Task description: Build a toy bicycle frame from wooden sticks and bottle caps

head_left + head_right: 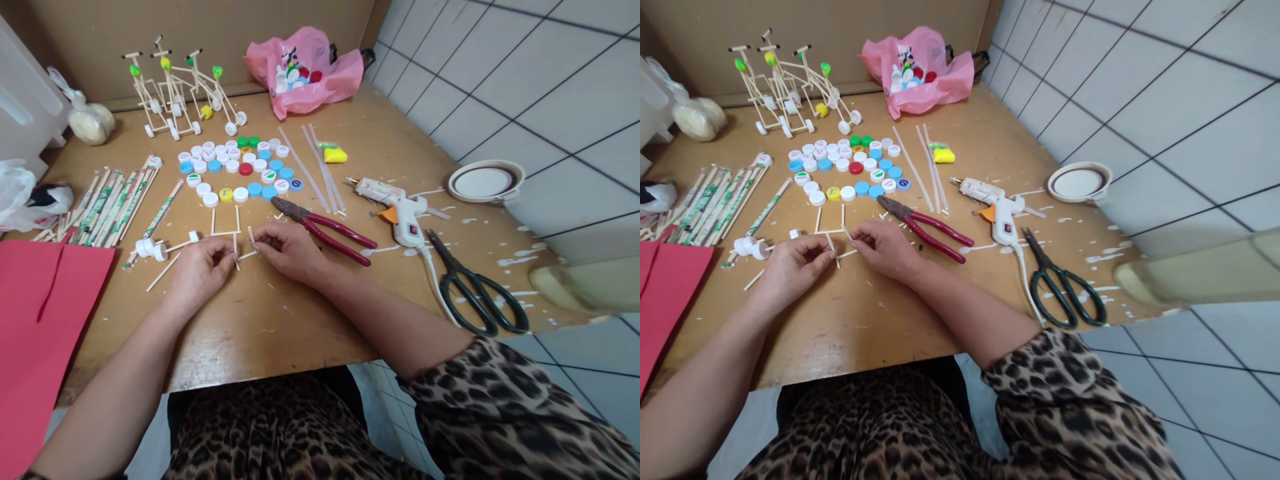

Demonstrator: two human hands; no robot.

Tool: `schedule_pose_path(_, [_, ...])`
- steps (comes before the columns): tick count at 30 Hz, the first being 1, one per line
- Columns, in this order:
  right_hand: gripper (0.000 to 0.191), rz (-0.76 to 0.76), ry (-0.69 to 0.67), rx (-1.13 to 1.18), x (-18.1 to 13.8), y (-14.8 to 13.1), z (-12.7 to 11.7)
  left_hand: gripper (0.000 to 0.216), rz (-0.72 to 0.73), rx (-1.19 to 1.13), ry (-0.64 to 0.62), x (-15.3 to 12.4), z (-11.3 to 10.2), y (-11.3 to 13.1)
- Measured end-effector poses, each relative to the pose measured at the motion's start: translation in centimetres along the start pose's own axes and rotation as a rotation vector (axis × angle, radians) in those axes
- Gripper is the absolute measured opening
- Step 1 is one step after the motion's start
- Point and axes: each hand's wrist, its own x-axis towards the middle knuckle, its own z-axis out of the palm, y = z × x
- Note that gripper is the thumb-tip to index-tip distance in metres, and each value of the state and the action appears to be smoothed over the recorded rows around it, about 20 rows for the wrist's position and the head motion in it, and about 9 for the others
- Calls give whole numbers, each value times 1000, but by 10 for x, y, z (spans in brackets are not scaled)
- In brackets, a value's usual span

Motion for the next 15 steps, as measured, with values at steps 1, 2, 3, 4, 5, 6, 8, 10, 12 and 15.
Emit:
schedule_pose_path(1, [12,2,0,-10,0,0,0,10,2,0,1,0,0,0])
schedule_pose_path(2, [12,2,-1,-18,0,-1,-1,10,3,-1,0,0,0,0])
schedule_pose_path(3, [13,1,-2,-26,0,-1,-1,10,2,-4,0,0,0,-1])
schedule_pose_path(4, [13,-1,-4,-34,0,-2,-2,11,0,-9,-1,0,0,-1])
schedule_pose_path(5, [13,-5,-6,-42,1,-2,-2,11,-2,-14,-1,0,0,-1])
schedule_pose_path(6, [13,-11,-10,-49,1,-2,-3,11,-4,-18,1,0,0,-1])
schedule_pose_path(8, [14,-26,-17,-62,1,-3,-3,11,-8,-22,3,0,1,-1])
schedule_pose_path(10, [14,-33,-24,-75,1,-3,-4,11,-5,-25,3,0,1,-1])
schedule_pose_path(12, [14,-30,-31,-89,1,-3,-5,11,1,-29,3,0,0,-1])
schedule_pose_path(15, [14,-27,-39,-105,1,-2,-5,12,8,-28,0,1,0,-1])
